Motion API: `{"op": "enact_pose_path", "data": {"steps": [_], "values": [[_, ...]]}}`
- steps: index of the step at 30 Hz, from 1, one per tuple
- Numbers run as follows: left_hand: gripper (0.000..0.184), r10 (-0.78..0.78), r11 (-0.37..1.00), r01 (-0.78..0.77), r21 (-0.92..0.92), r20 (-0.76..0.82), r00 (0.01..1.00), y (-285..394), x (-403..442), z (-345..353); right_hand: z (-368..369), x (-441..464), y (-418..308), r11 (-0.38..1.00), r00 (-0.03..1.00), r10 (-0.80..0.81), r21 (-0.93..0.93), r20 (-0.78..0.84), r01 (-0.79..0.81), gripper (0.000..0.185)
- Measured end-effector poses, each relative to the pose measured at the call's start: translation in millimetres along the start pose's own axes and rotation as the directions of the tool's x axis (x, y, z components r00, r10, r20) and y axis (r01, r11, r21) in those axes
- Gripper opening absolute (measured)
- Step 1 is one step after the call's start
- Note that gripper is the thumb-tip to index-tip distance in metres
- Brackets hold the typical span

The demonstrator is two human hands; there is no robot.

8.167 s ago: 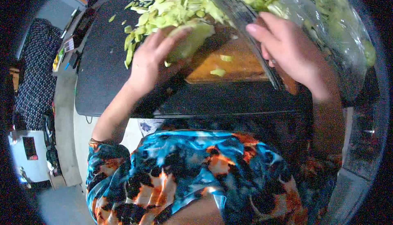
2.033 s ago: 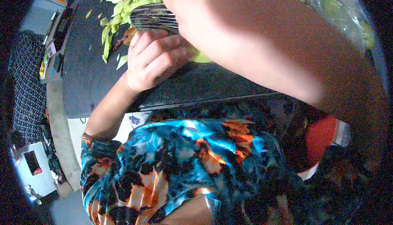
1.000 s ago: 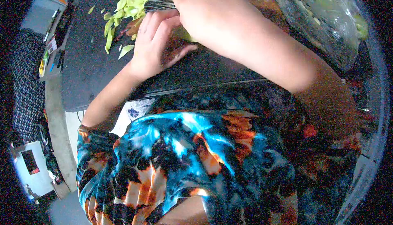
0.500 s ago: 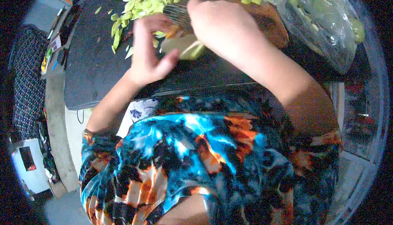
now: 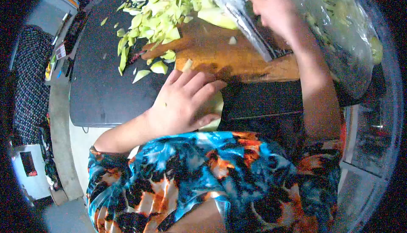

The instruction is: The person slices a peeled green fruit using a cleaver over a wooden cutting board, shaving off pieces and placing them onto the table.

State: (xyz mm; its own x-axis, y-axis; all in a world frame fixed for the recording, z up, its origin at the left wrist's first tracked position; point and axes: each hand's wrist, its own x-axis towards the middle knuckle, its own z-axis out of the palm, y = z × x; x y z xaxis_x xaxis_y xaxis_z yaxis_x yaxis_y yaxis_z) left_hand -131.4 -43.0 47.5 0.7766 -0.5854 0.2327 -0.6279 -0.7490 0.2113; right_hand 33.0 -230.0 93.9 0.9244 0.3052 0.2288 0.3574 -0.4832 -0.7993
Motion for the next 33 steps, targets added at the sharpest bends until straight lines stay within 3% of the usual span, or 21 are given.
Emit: {"op": "enact_pose_path", "data": {"steps": [2,5,6,9,10,14,16,17,19,21,23,25,26,27,30,33], "values": [[0.062,-0.039,0.999,0.039,0.005,0.018,0.999,7,3,-4,-13,0,-31,0.997,0.99,0.081,0.009,-0.117,-0.081,0.017],[0.067,-0.07,0.997,0.07,0.032,0.001,0.998,9,1,-4,-20,6,-17,0.888,0.964,-0.012,0.441,-0.266,0.132,0.015],[0.067,-0.094,0.995,0.094,0.032,0.012,0.995,10,-3,-4,-23,13,-4,0.782,0.959,0.083,0.614,-0.271,0.106,0.018],[0.063,-0.163,0.986,0.164,-0.023,0.044,0.986,9,-13,-1,-31,31,26,0.486,0.986,0.155,0.874,-0.062,-0.022,0.024],[0.062,-0.19,0.978,0.194,-0.077,0.057,0.98,7,-17,0,-28,34,28,0.333,0.987,0.1,0.939,-0.127,0.087,0.028],[0.051,-0.256,0.853,0.267,-0.449,0.086,0.963,9,-18,5,-20,43,15,0.183,1.0,-0.007,0.983,0.001,0.0,0.027],[0.046,-0.287,0.738,0.309,-0.6,0.137,0.948,4,-9,0,-14,41,-3,0.288,0.995,0.093,0.958,-0.017,-0.01,0.028],[0.045,-0.322,0.699,0.291,-0.653,0.075,0.944,-2,-3,0,-8,39,-14,0.322,0.983,0.169,0.947,-0.07,0.012,0.029],[0.042,-0.35,0.753,0.232,-0.615,-0.076,0.934,-24,12,-3,-5,32,-14,0.299,0.992,0.123,0.954,-0.015,-0.022,0.027],[0.038,-0.529,0.495,0.417,-0.762,0.116,0.841,-53,28,-14,-7,27,5,0.291,0.995,0.019,0.952,0.099,-0.1,0.027],[0.035,-0.552,0.269,0.27,-0.925,0.082,0.83,-74,41,-25,-5,22,10,0.401,0.996,0.041,0.912,0.08,-0.09,0.02],[0.029,-0.562,0.005,-0.007,-1.0,-0.009,0.827,-93,52,-20,3,14,2,0.55,1.0,-0.016,0.835,0.006,0.004,0.022],[0.03,-0.595,0.001,-0.086,-0.996,-0.07,0.8,-96,54,-18,5,11,4,0.597,0.985,-0.157,0.801,0.07,0.038,0.016],[0.03,-0.627,0.0,-0.164,-0.986,-0.127,0.768,-97,55,-19,13,3,-5,0.624,0.984,-0.147,0.781,0.097,0.016,0.017],[0.03,-0.698,0.151,-0.09,-0.984,-0.171,0.695,-97,41,-17,39,-20,-27,0.689,0.975,-0.196,0.723,0.107,0.059,0.019],[0.029,-0.704,0.177,-0.14,-0.974,-0.225,0.674,-97,38,-16,59,-34,-34,0.731,0.971,-0.23,0.669,0.058,0.133,0.018]]}}
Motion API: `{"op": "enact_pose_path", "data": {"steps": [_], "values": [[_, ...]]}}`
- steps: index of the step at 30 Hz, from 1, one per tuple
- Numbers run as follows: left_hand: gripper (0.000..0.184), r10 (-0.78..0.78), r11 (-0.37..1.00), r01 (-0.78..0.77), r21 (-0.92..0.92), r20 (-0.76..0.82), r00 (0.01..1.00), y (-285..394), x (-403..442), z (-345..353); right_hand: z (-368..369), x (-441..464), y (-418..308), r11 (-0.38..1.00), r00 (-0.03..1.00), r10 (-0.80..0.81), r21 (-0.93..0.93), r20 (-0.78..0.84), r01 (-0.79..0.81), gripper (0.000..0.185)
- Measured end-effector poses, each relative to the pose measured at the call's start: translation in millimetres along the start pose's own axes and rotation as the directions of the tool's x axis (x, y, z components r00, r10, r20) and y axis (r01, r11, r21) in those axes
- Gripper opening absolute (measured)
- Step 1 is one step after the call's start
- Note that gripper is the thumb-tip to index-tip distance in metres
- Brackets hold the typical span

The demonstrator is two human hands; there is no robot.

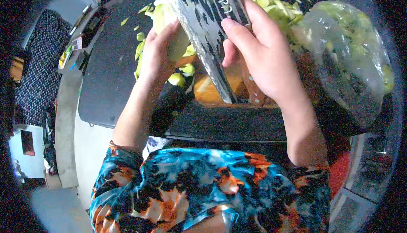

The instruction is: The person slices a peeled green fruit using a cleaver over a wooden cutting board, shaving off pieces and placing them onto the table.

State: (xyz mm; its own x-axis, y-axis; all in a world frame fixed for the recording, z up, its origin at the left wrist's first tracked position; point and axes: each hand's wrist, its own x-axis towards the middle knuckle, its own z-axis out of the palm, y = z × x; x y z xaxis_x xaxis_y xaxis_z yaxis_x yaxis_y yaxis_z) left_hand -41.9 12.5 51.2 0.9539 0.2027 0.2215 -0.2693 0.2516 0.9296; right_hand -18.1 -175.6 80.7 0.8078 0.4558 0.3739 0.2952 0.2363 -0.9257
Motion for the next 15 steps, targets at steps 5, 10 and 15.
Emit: {"op": "enact_pose_path", "data": {"steps": [5,10,15], "values": [[0.033,0.014,0.993,-0.013,-0.121,0.01,1.0,1,-9,4,8,-4,-2,0.999,0.999,0.038,-0.018,-0.037,-0.039,0.022],[0.038,0.041,0.981,-0.031,-0.191,0.047,0.998,-1,-12,8,12,-18,-6,0.981,0.996,0.056,-0.18,-0.072,-0.068,0.038],[0.041,0.136,0.98,-0.136,-0.146,-0.008,0.991,-2,-12,11,9,-19,-7,0.974,0.998,-0.019,-0.228,-0.055,0.006,0.042]]}}
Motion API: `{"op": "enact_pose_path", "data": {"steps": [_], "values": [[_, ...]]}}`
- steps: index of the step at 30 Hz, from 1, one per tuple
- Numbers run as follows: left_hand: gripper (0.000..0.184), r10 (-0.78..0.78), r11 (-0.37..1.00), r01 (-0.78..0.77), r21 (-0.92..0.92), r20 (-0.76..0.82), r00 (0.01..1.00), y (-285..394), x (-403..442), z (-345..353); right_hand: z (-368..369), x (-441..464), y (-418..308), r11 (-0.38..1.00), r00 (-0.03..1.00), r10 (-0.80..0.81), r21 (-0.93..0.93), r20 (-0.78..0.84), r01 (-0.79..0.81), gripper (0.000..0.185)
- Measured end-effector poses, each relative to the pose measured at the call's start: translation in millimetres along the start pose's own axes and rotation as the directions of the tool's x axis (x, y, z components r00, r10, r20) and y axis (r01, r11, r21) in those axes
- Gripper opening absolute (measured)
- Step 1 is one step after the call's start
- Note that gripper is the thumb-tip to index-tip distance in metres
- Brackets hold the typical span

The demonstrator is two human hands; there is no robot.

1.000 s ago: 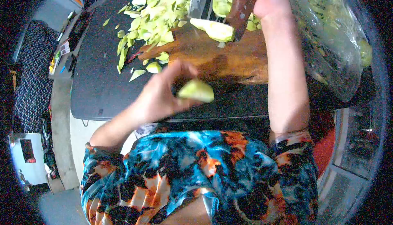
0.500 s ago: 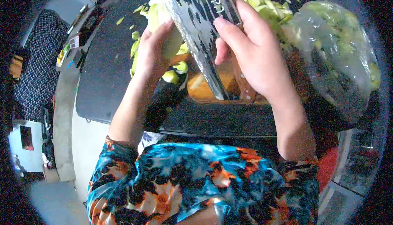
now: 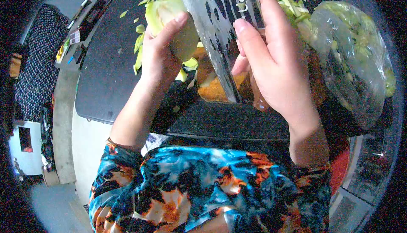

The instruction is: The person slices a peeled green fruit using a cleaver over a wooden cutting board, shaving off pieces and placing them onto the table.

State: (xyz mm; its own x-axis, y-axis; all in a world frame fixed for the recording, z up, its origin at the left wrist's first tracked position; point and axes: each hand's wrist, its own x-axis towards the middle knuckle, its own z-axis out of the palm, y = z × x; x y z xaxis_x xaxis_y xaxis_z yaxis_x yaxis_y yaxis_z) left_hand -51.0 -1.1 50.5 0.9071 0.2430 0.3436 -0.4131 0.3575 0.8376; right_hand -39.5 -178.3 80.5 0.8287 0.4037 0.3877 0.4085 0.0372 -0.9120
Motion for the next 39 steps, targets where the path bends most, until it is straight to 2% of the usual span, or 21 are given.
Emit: {"op": "enact_pose_path", "data": {"steps": [2,5,8,10,12,13,14,17,18,21,22,24,25,27,28,31,32,34,35,37,39], "values": [[0.042,0.0,0.999,-0.001,0.054,0.006,1.0,-1,0,-1,0,0,2,0.999,0.999,-0.033,-0.041,-0.004,0.032,0.043],[0.04,-0.046,0.985,0.044,-0.168,-0.013,0.999,-3,0,0,-1,0,4,0.99,0.996,-0.083,-0.115,-0.016,0.081,0.043],[0.045,-0.092,0.941,0.167,-0.295,0.253,0.963,3,2,-18,-2,-3,3,0.994,0.998,-0.062,-0.087,-0.029,0.059,0.042],[0.044,-0.091,0.987,0.112,-0.117,0.176,0.98,3,1,-14,-3,-1,-5,0.996,0.996,-0.081,-0.025,-0.041,0.08,0.039],[0.042,-0.057,0.998,0.05,0.047,0.15,0.987,7,2,-9,-11,-4,-18,0.994,0.987,-0.074,-0.089,-0.144,0.062,0.024],[0.042,-0.063,0.996,0.053,0.071,0.152,0.986,10,3,-6,-17,-7,-22,0.99,0.978,-0.073,-0.135,-0.197,0.047,0.018],[0.042,-0.069,0.994,0.055,0.094,0.152,0.986,14,2,-4,-22,-2,-11,0.928,0.912,-0.344,-0.228,-0.225,0.294,0.014],[0.039,-0.07,0.995,0.057,0.085,0.158,0.985,15,1,-3,-41,-14,-2,0.88,0.923,-0.322,-0.425,-0.21,0.21,0.013],[0.04,-0.08,0.996,0.073,0.052,0.171,0.982,13,2,-5,-27,-12,-2,0.924,0.899,-0.348,-0.263,-0.267,0.279,0.019],[0.043,-0.121,0.974,0.169,-0.149,0.284,0.951,11,8,-18,-20,5,5,0.807,0.856,-0.517,-0.339,-0.011,0.484,0.047],[0.048,-0.129,0.976,0.18,-0.119,0.348,0.928,10,12,-23,-17,8,-3,0.757,0.842,-0.529,-0.388,0.106,0.525,0.054],[0.048,-0.088,0.994,0.098,-0.048,0.182,0.979,10,2,-17,-17,9,-8,0.63,0.814,-0.517,-0.526,0.263,0.57,0.062],[0.047,-0.077,0.995,0.086,-0.041,0.171,0.982,5,3,-22,-18,4,-15,0.613,0.839,-0.452,-0.578,0.303,0.539,0.062],[0.049,-0.031,0.991,0.06,-0.121,0.231,0.972,-19,19,-45,-13,7,-10,0.458,0.674,-0.624,-0.514,0.396,0.725,0.06],[0.052,0.002,0.992,0.03,-0.119,0.258,0.966,-22,23,-49,-11,6,-12,0.424,0.641,-0.637,-0.499,0.429,0.755,0.058],[0.046,0.173,0.963,-0.237,0.125,0.385,0.906,-10,21,-55,-4,3,-13,0.396,0.62,-0.648,-0.501,0.442,0.77,0.055],[0.047,0.237,0.872,-0.371,0.319,0.389,0.89,-23,34,-61,-3,3,-12,0.395,0.625,-0.642,-0.507,0.445,0.766,0.055],[0.047,0.268,0.872,-0.341,0.352,0.24,0.933,-22,35,-47,-3,3,-11,0.416,0.65,-0.61,-0.515,0.453,0.749,0.054],[0.045,0.197,0.964,-0.208,0.167,0.08,0.977,-16,27,-36,-3,3,-11,0.425,0.661,-0.593,-0.518,0.46,0.742,0.054],[0.042,0.074,0.997,-0.074,-0.022,0.013,0.997,0,19,-24,-4,4,-11,0.434,0.674,-0.559,-0.523,0.482,0.734,0.055],[0.038,0.039,0.998,-0.045,0.031,0.161,0.986,13,17,-29,-5,4,-11,0.455,0.68,-0.549,-0.509,0.486,0.731,0.056]]}}
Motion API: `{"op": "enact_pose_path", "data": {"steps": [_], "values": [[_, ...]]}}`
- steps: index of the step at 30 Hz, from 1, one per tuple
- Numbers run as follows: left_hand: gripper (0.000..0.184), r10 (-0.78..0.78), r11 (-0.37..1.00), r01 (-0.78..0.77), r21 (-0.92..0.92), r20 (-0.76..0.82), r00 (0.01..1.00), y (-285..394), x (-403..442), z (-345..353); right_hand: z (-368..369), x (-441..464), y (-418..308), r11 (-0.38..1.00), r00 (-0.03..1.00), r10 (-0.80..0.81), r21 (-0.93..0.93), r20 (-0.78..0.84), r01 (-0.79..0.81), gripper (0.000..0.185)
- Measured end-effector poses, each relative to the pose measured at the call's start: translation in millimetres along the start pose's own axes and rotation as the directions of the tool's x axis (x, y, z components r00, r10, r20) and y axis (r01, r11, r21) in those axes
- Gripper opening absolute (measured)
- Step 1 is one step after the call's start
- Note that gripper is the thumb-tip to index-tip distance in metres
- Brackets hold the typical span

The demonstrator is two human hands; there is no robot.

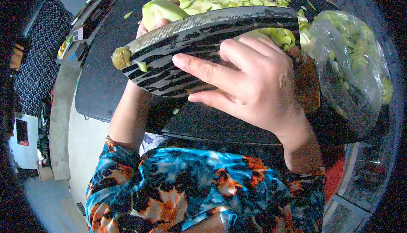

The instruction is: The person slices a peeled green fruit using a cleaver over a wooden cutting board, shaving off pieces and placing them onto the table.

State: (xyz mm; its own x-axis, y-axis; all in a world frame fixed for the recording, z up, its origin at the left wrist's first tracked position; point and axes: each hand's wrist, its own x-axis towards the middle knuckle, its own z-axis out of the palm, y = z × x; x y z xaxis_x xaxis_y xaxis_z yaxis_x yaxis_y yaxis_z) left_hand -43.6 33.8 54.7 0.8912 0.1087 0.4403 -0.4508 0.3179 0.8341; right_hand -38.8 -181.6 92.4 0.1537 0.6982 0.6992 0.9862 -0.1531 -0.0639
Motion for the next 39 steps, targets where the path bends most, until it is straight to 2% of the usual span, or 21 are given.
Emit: {"op": "enact_pose_path", "data": {"steps": [4,8,12,13,16,19,22,23,26,28,29,30,31,32,33,34,36,37,39], "values": [[0.035,-0.05,0.996,0.054,-0.065,0.055,0.997,7,-1,4,-2,0,2,1.0,1.0,-0.013,0.021,0.017,0.013,0.058],[0.034,0.006,0.994,-0.024,0.103,0.172,0.985,2,2,-3,-5,-1,6,1.0,0.999,0.008,0.014,0.032,-0.009,0.059],[0.03,0.0,0.976,-0.049,0.212,0.224,0.975,3,3,-4,-10,-2,6,1.0,0.998,0.018,0.024,0.063,-0.02,0.059],[0.026,0.029,0.963,-0.08,0.259,0.197,0.98,6,3,-1,-9,-2,6,1.0,0.998,0.014,0.025,0.057,-0.015,0.059],[0.025,0.029,0.96,-0.092,0.265,0.233,0.972,12,-1,3,-7,-2,7,1.0,0.999,0.001,0.028,0.038,-0.002,0.059],[0.027,0.031,0.897,-0.147,0.418,0.271,0.962,17,1,0,-8,-2,7,0.999,0.999,-0.005,0.035,0.048,0.003,0.059],[0.028,-0.097,0.886,-0.091,0.455,0.374,0.922,23,1,-7,-9,-2,7,0.999,0.998,-0.011,0.034,0.065,0.009,0.058],[0.035,-0.189,0.906,0.027,0.423,0.347,0.919,17,1,-17,-9,-2,7,0.999,0.997,-0.012,0.03,0.07,0.01,0.058],[0.045,-0.031,0.761,-0.251,0.598,0.42,0.907,2,-19,-21,-14,0,8,0.998,0.992,0.023,0.05,0.126,-0.029,0.054],[0.051,0.014,0.645,-0.355,0.676,0.454,0.891,4,-26,0,-11,-5,18,0.994,0.987,0.054,0.086,0.15,-0.067,0.052],[0.054,0.003,0.646,-0.338,0.685,0.441,0.898,10,-27,9,-12,-5,19,0.979,0.979,0.138,0.128,0.147,-0.158,0.05],[0.049,-0.078,0.715,-0.164,0.68,0.311,0.947,20,-23,19,-13,-4,18,0.958,0.969,0.234,0.155,0.074,-0.243,0.045],[0.04,-0.327,0.722,0.024,0.691,0.311,0.892,30,-11,17,-12,-4,20,0.943,0.949,0.304,0.165,-0.083,-0.288,0.044],[0.035,-0.22,0.777,-0.016,0.629,0.294,0.93,21,-8,11,-18,-8,26,0.896,0.892,0.427,0.208,-0.152,-0.393,0.043],[0.037,-0.202,0.78,-0.015,0.625,0.275,0.94,23,-6,11,-23,-13,32,0.834,0.814,0.539,0.268,-0.217,-0.481,0.042],[0.039,-0.185,0.784,-0.015,0.621,0.256,0.949,26,-5,11,-39,-21,40,0.708,0.697,0.694,0.347,-0.182,-0.615,0.04],[0.039,-0.052,0.766,-0.174,0.62,0.329,0.943,17,-3,7,-45,-25,44,0.739,0.713,0.665,0.332,-0.221,-0.587,0.041],[0.039,0.013,0.748,-0.252,0.615,0.366,0.931,14,-2,7,-39,-24,42,0.88,0.835,0.469,0.23,-0.288,-0.415,0.045],[0.034,0.005,0.763,-0.215,0.609,0.328,0.945,25,-5,23,-50,-17,28,0.964,0.95,0.256,0.119,-0.177,-0.237,0.049]]}}
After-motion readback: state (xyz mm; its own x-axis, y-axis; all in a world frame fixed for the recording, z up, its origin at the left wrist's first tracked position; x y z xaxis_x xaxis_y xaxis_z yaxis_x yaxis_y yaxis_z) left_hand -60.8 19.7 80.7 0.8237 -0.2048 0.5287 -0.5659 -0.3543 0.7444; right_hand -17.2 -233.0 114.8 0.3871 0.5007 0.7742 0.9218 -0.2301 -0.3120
